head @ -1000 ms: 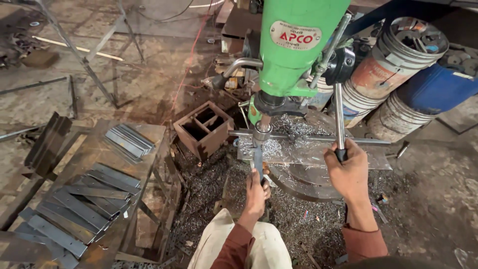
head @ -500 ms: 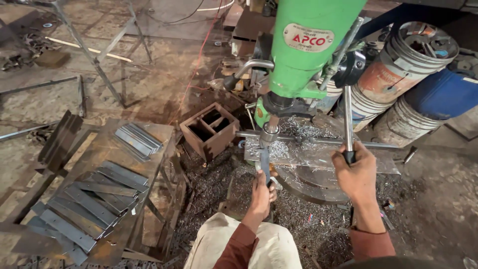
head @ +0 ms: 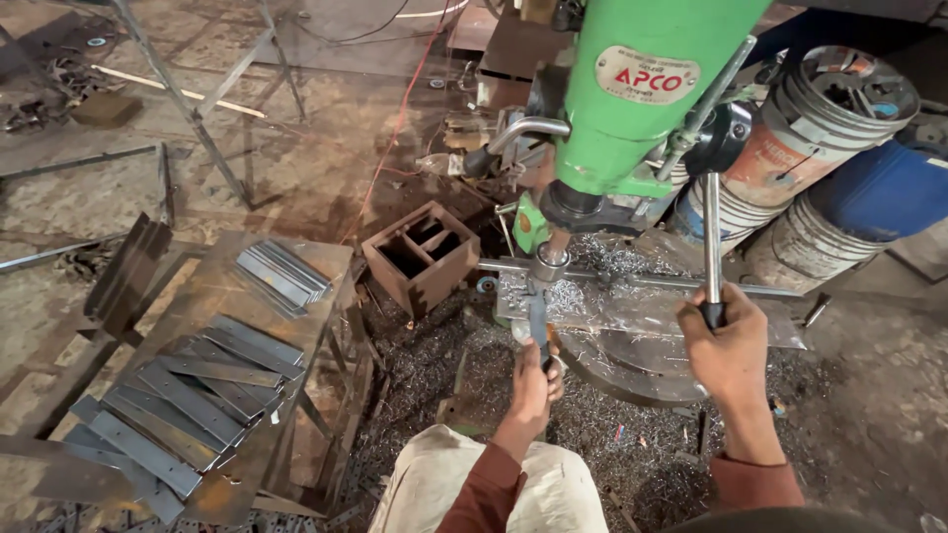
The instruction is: Drilling holes into small metal plates using a drill press.
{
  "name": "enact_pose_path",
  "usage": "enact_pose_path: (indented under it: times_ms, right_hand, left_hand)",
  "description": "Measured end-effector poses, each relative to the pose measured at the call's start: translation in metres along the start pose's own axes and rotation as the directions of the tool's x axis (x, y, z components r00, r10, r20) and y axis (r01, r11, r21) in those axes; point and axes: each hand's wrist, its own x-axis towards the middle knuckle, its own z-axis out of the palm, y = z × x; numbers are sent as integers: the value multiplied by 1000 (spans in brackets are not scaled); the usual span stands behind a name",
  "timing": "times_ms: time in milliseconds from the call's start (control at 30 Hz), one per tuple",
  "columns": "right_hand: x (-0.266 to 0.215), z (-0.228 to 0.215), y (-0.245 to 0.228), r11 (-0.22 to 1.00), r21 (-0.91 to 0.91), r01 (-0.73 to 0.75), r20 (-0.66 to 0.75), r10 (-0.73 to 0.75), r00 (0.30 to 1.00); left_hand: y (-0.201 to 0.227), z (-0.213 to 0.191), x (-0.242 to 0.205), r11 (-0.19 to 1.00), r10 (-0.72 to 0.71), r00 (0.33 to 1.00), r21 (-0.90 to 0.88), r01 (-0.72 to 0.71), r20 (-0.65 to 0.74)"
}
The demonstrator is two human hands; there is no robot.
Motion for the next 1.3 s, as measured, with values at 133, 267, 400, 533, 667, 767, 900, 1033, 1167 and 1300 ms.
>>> enact_pose_path:
  times_ms: [133,267,400,533,667,767,900,1033,1167,1300]
  right_hand:
    - [0,1,4,1000,9,23,-1,-23,1000]
    - [0,3,3,999,29,31,-13,-31,999]
    - [1,1,6,999,25,32,-1,-32,999]
    - [0,2,2,999,7,47,2,-47,999]
    - [-1,3,0,999,33,38,-15,-37,999]
    - [-1,3,2,999,33,41,-18,-40,999]
    - [1,2,5,999,23,34,8,-34,999]
    - [2,4,8,998,39,48,5,-48,999]
    - [2,4,10,997,57,54,4,-55,998]
    - [3,5,15,994,85,68,1,-68,998]
  left_hand:
    - [1,2,-4,999,-23,1000,-33,22,-19]
    - [-1,1,-2,999,-13,999,-32,12,-31]
    - [8,10,-10,999,-20,995,27,23,-100]
    - [-1,2,0,996,5,986,86,9,-165]
    - [15,11,-12,992,25,994,124,-12,-108]
    - [29,21,-24,991,-22,998,130,30,-63]
    - [35,24,-30,986,-60,998,151,64,-31]
    - [36,23,-30,988,-71,997,133,72,-18]
    - [36,24,-30,985,-68,997,156,71,-23]
    - [33,22,-27,987,-64,998,145,66,-17]
